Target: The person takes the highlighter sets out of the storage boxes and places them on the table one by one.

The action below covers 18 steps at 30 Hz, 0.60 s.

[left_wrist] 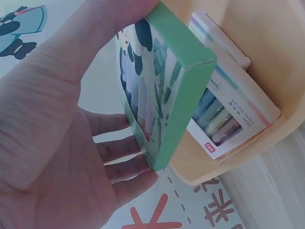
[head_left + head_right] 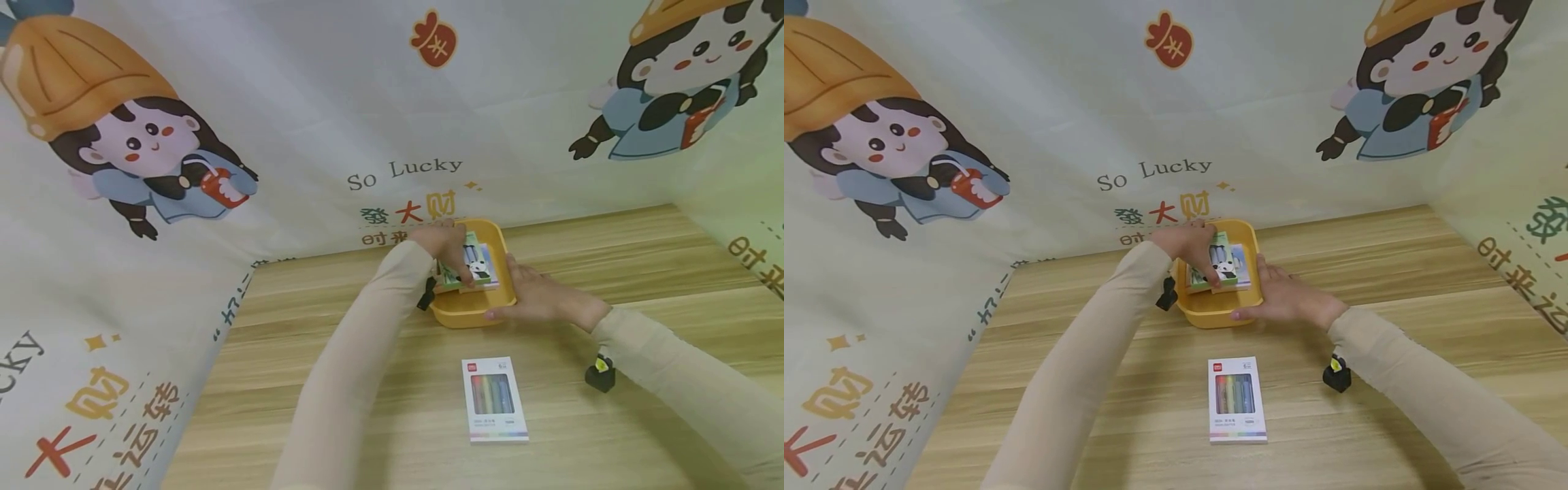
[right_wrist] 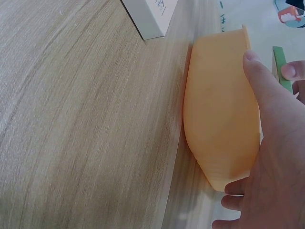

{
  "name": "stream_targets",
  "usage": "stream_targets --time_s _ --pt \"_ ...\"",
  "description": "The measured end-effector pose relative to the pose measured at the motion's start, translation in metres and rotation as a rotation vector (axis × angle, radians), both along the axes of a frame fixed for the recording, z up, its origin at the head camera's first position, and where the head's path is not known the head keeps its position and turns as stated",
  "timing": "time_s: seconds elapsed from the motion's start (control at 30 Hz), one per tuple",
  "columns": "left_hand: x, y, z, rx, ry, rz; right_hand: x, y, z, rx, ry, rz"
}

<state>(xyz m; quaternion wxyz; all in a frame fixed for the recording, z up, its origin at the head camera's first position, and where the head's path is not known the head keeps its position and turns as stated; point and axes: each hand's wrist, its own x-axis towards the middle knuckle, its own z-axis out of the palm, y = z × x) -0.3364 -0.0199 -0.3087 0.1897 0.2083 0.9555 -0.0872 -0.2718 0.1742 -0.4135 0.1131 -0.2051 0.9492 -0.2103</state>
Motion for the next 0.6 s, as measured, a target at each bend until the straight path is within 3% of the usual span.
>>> stream_targets --time_s 0.6 --pt "0.000 -0.011 0.004 0.022 -0.030 -0.016 0.001 0.000 -0.001 0.006 -0.010 -0.014"
